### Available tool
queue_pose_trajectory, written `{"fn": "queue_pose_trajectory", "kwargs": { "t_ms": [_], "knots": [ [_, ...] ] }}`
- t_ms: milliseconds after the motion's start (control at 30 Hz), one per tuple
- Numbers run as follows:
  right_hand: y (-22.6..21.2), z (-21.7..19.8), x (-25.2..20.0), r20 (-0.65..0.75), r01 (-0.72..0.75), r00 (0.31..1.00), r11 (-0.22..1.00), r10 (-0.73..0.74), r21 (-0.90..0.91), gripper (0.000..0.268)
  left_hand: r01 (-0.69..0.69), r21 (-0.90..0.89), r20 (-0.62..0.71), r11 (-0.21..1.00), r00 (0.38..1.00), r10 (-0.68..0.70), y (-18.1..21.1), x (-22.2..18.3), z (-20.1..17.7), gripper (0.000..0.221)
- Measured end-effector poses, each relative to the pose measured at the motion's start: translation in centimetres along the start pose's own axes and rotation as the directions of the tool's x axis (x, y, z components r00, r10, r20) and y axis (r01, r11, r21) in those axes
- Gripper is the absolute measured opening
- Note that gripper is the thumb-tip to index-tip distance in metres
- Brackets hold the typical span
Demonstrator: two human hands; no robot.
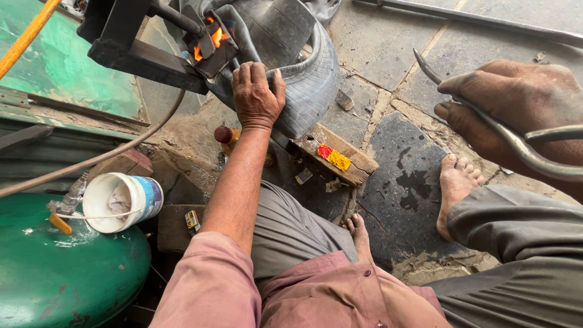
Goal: The person repairs a rubber tire tube by heating a patch over a flame in a mechanical press and using metal tongs to position the tube.
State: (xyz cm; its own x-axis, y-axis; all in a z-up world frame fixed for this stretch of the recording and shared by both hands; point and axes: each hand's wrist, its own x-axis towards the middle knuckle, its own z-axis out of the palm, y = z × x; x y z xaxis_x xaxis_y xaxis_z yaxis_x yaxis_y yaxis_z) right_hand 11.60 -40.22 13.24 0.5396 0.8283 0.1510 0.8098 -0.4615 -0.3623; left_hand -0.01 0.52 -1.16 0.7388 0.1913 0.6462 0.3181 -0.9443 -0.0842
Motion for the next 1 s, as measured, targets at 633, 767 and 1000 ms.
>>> {"fn": "queue_pose_trajectory", "kwargs": {
  "t_ms": [633,767,1000],
  "knots": [
    [0.67,0.15,-0.08,-0.019,0.065,0.998,0.998,-0.066,-0.013,0.035,0.017,-0.011,0.011,1.000,1.000,-0.017,0.13,0.01,-0.18,0.029],
    [0.68,0.28,0.15,0.014,0.042,0.999,0.999,-0.042,-0.014,0.035,0.001,-0.006,-0.011,1.000,1.000,-0.001,0.15,0.04,-0.29,0.029],
    [-0.22,-0.45,0.10,0.038,0.013,0.999,1.000,-0.014,0.024,0.034,0.014,-0.042,0.004,0.999,1.000,-0.014,0.04,0.01,-0.27,0.028]
  ]
}}
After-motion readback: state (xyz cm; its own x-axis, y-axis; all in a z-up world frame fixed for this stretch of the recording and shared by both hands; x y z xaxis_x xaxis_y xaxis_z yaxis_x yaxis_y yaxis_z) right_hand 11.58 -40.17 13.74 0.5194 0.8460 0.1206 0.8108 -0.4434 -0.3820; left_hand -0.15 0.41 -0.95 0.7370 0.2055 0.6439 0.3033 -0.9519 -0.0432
